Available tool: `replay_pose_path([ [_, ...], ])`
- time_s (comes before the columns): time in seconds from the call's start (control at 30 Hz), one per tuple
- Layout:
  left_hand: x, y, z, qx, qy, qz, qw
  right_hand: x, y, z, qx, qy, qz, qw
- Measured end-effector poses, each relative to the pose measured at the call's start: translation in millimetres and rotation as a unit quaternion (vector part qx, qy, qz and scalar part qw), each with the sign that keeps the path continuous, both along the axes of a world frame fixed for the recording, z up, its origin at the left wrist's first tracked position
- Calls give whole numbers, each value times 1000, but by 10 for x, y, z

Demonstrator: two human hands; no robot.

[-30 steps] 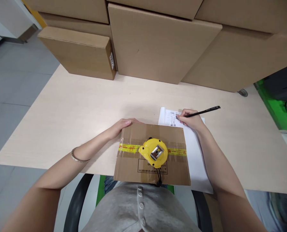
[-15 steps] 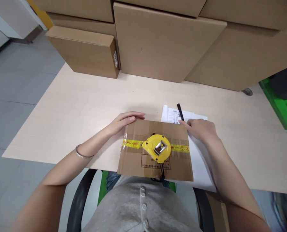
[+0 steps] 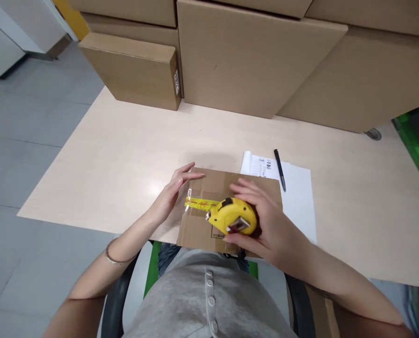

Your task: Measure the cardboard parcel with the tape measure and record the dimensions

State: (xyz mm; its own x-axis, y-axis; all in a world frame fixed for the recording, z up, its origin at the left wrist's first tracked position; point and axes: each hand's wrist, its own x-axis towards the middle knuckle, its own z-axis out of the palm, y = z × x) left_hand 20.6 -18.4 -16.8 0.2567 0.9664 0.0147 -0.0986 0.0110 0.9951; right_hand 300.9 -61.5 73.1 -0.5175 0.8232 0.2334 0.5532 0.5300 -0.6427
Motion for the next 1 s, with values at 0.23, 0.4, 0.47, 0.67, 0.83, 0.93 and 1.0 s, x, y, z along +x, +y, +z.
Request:
replay_pose_path([
  [0.23,87,-31,123,-40,-94,-14,995,-302,250,280,-47,68,65,995],
  [0.4,34,-10,59,-43,-98,-24,994,-583,424,222,-2,29,124,992],
  [0.47,-14,9,43,-3,-48,-39,998,-575,423,188,2,18,123,992],
  [0.67,-114,69,69,74,30,-93,993,-32,267,214,-15,-1,37,999],
  [0.83,-125,80,87,78,29,-99,992,825,14,131,-3,-6,-66,998],
  [0.93,-132,71,118,72,37,-94,992,1227,-107,42,-30,8,-131,991],
  [1.0,-141,70,131,69,43,-89,993,1351,-141,11,-47,17,-152,987],
])
